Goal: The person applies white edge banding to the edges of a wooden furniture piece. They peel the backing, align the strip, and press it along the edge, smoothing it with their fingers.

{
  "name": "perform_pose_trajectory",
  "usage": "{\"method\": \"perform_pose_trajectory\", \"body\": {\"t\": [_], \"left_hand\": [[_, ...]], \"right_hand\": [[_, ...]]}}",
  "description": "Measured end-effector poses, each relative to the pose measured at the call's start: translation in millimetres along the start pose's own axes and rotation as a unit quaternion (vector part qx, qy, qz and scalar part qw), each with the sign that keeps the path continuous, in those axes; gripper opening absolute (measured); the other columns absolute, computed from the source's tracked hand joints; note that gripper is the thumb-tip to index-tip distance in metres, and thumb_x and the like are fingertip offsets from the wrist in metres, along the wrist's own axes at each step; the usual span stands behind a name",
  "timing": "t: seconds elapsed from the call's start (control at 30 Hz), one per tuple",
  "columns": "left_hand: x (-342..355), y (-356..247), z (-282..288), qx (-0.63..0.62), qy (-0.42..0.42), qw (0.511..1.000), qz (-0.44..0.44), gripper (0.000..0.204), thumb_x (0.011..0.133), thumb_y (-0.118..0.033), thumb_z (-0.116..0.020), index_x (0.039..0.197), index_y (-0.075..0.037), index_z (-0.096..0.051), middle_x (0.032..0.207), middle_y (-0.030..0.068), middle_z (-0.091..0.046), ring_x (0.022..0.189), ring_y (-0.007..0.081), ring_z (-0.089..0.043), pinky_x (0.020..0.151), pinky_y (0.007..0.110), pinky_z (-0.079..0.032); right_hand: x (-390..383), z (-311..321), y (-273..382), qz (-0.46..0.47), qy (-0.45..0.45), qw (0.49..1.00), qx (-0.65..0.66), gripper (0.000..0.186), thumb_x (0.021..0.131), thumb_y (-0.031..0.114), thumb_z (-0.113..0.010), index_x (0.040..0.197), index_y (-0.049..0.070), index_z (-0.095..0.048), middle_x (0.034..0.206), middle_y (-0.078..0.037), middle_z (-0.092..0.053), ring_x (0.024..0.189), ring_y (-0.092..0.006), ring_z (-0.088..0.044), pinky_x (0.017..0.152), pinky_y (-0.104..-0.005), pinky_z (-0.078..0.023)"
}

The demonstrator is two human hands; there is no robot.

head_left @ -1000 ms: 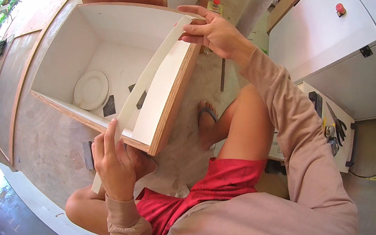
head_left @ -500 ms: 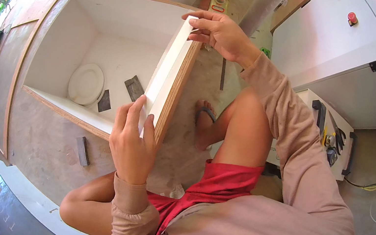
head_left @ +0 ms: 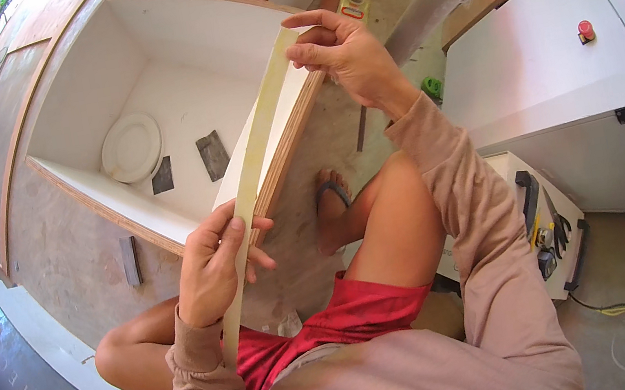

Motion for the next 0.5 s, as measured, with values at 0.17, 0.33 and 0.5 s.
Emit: {"method": "perform_pose_trajectory", "body": {"t": [0.17, 0.33, 0.5], "left_hand": [[-2, 0, 1, -0.082, 0.038, 0.996, 0.005, 0.045, 0.118, -0.02, -0.051, 0.157, 0.001, -0.053, 0.119, 0.0119, -0.075, 0.083, 0.0149, -0.073, 0.069, 0.028, -0.055], [-7, -8, 1, 0.051, -0.002, 0.996, -0.072, 0.041, 0.113, -0.015, -0.06, 0.153, -0.004, -0.061, 0.119, 0.0128, -0.075, 0.092, 0.0154, -0.071, 0.077, 0.031, -0.056], [-21, -24, -6, 0.38, -0.212, 0.867, -0.243, 0.041, 0.103, -0.005, -0.07, 0.144, -0.005, -0.069, 0.114, 0.018, -0.075, 0.094, 0.0268, -0.073, 0.082, 0.036, -0.057]], "right_hand": [[1, -3, 0, -0.003, -0.019, 0.999, 0.031, 0.036, 0.099, 0.008, -0.081, 0.133, 0.003, -0.07, 0.106, -0.006, -0.076, 0.094, -0.0135, -0.071, 0.085, -0.0276, -0.058], [-1, -3, 4, -0.01, 0.003, 0.999, 0.042, 0.041, 0.101, 0.009, -0.078, 0.14, 0.003, -0.067, 0.113, -0.008, -0.076, 0.101, -0.0162, -0.073, 0.091, -0.0291, -0.058], [-11, -5, 21, 0.017, 0.089, 0.995, 0.047, 0.05, 0.106, 0.004, -0.071, 0.155, 0.004, -0.057, 0.128, -0.011, -0.075, 0.11, -0.0159, -0.071, 0.096, -0.0287, -0.058]]}}
Point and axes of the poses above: each hand's wrist, its own x-axis towards the middle knuckle, its own z-axis out of the back of the hand, y = z × x, the point moved 3 cm from there along x, towards the middle knuckle
